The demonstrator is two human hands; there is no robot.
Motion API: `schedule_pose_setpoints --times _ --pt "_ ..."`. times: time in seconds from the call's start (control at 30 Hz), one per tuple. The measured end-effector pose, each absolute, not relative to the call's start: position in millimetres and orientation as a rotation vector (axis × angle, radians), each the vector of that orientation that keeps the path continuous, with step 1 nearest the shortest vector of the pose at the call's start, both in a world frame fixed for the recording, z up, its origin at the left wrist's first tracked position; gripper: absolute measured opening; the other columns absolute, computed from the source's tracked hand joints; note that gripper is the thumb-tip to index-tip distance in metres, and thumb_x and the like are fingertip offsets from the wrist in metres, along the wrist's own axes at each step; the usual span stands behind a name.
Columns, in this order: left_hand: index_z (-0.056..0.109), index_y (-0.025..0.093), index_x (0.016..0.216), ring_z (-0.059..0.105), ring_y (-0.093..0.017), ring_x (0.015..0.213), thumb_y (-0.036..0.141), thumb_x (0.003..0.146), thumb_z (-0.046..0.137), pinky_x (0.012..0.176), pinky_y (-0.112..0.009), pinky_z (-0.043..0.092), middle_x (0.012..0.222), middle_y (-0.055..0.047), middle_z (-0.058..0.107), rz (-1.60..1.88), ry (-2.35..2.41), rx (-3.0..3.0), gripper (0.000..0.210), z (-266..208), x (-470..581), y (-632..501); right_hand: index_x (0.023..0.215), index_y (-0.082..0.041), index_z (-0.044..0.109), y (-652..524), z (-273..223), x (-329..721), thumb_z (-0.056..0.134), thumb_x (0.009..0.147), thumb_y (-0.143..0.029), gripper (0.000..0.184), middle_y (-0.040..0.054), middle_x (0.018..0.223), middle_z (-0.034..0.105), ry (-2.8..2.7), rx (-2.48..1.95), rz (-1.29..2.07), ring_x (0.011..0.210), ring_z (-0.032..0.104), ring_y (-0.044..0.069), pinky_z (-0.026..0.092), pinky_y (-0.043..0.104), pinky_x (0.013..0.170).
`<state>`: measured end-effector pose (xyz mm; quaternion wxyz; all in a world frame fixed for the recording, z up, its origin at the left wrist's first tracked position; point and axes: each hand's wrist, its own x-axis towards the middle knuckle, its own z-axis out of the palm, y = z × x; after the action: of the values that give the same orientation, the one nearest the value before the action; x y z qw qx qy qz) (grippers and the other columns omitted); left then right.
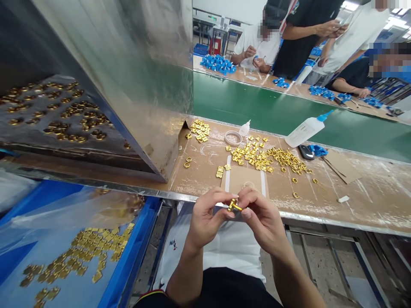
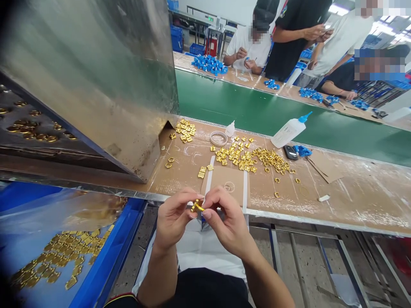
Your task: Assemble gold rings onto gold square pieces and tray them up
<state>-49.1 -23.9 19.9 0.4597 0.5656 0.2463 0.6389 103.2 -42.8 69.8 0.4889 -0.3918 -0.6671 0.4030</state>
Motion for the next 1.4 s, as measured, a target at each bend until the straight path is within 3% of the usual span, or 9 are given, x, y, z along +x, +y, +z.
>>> schedule_pose_setpoints --times 0.17,0.33,0.47,0.6,0.77,0.93,1.17,1.4 --pt "0.076 0.022 0.106 0.061 -0.015 0.072 0.038 0.091 0.073 0.068 -0.027 0.046 0.079 -0.002 0.068 1.53 0.618 1.404 0.022 19 -49 -28 0.077 -0.021 0.06 -43 73 102 0.056 0.103 -0.045 0.036 -0.0002 0.074 0.055 -1.628 -0.969 0.99 0.069 0.052 0.013 0.041 0.025 0.063" --pt "0.076 0.023 0.105 0.059 -0.015 0.07 0.043 0.084 0.079 0.068 -0.027 0.045 0.076 -0.001 0.067 1.455 0.556 1.388 0.03 17 -55 -22 0.084 -0.02 0.061 -48 69 105 0.051 0.105 -0.047 0.035 -0.0045 0.061 0.053 -1.564 -1.01 1.282 0.049 0.044 0.008 0.036 0.02 0.048" --pt "0.079 0.02 0.096 0.06 -0.02 0.082 0.072 0.083 0.061 0.075 -0.031 0.048 0.09 -0.008 0.068 1.534 0.595 1.125 0.057 18 -50 -15 0.082 -0.019 0.06 -51 66 103 0.051 0.103 -0.05 0.039 -0.0017 0.063 0.057 -1.581 -1.066 1.364 0.053 0.051 0.01 0.041 0.021 0.051" --pt "0.079 0.02 0.085 0.062 -0.019 0.088 0.069 0.094 0.049 0.08 -0.03 0.049 0.091 -0.008 0.07 1.614 0.657 0.769 0.058 21 -36 -15 0.077 -0.019 0.057 -54 58 92 0.048 0.105 -0.049 0.042 -0.0012 0.064 0.057 -1.727 -1.046 1.387 0.057 0.051 0.01 0.041 0.022 0.055" --pt "0.078 0.018 0.079 0.07 -0.018 0.079 0.068 0.093 0.053 0.076 -0.029 0.052 0.08 -0.007 0.073 1.503 0.596 0.602 0.058 27 -32 -19 0.075 -0.019 0.057 -56 50 83 0.045 0.106 -0.048 0.044 -0.0012 0.062 0.056 -1.813 -1.023 1.375 0.056 0.05 0.011 0.041 0.022 0.056" --pt "0.076 0.016 0.08 0.077 -0.024 0.075 0.071 0.092 0.053 0.072 -0.033 0.056 0.076 -0.008 0.078 1.294 0.486 0.545 0.061 29 -38 -22 0.078 -0.019 0.063 -53 49 80 0.045 0.107 -0.043 0.042 -0.0025 0.06 0.056 -1.846 -0.98 1.324 0.053 0.049 0.01 0.04 0.022 0.054" --pt "0.071 0.015 0.061 0.077 -0.038 0.1 0.078 0.092 0.04 0.09 -0.046 0.057 0.062 -0.014 0.075 1.115 0.445 0.621 0.077 21 -45 -23 0.079 -0.02 0.065 -56 50 76 0.043 0.107 -0.043 0.043 0.0 0.065 0.057 -1.905 -1.028 1.167 0.065 0.055 0.014 0.047 0.026 0.064" --pt "0.075 0.015 0.066 0.078 -0.036 0.092 0.079 0.092 0.035 0.084 -0.045 0.058 0.072 -0.015 0.079 1.073 0.405 0.684 0.08 21 -45 -21 0.078 -0.02 0.064 -56 51 75 0.044 0.107 -0.044 0.042 -0.0003 0.064 0.057 -1.885 -1.023 1.24 0.062 0.053 0.014 0.047 0.026 0.061"
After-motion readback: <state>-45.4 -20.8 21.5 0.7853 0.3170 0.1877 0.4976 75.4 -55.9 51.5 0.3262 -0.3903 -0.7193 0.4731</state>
